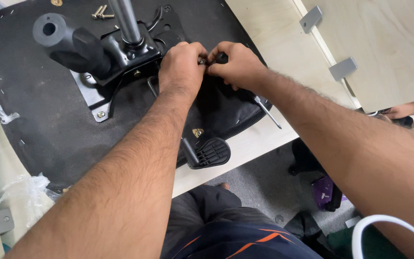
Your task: The person uses a screwdriver to tighten screws into the metal base of an office chair. They work on multiple fasteners around the central column, then flip the chair upright to inspect the assembly.
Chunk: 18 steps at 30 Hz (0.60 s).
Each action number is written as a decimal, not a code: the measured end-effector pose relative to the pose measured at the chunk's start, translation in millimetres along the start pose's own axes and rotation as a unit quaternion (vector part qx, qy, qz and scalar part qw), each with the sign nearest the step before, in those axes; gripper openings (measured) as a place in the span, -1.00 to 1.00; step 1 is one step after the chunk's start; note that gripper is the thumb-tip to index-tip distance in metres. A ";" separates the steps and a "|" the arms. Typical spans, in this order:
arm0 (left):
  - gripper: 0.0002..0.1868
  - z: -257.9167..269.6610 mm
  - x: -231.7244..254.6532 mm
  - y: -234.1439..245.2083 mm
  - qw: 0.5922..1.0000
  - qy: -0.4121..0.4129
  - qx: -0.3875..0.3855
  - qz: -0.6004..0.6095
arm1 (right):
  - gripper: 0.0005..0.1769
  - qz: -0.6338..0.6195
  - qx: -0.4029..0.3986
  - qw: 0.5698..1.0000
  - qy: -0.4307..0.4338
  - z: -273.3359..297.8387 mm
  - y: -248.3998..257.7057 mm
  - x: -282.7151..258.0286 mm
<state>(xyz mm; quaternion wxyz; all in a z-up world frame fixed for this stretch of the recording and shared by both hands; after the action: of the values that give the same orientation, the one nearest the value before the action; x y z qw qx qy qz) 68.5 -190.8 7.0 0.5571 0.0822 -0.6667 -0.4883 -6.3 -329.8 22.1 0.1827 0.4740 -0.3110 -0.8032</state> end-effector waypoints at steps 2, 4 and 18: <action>-0.82 -1.2 0.3 1.3 1.000 -0.011 0.005 -0.002 | -0.61 -0.022 0.007 0.996 0.081 2.8 10.5 -5.2; -0.82 -1.9 -1.5 -0.5 0.997 0.022 -0.032 0.071 | -0.62 -0.021 0.050 0.989 0.140 8.4 20.7 -10.4; -0.90 -2.2 -8.2 -11.6 0.998 -0.044 0.013 0.041 | -0.90 0.477 0.238 0.763 0.365 -21.1 64.2 -10.1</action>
<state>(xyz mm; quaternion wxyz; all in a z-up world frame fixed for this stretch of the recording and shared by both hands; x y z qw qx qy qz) 68.2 -192.7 -7.3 0.5455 0.0405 -0.6998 -0.4594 17.0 -378.2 64.3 0.5228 0.5505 -0.5881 -0.2789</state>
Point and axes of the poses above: each hand's wrist, its own z-axis away from the middle knuckle, its own y-axis out of the back of the hand, x = y × z, the point moved 2 cm from there along -z, towards the middle knuckle, and after that the axes turned 2 degrees about y, right-handed, at the moved point
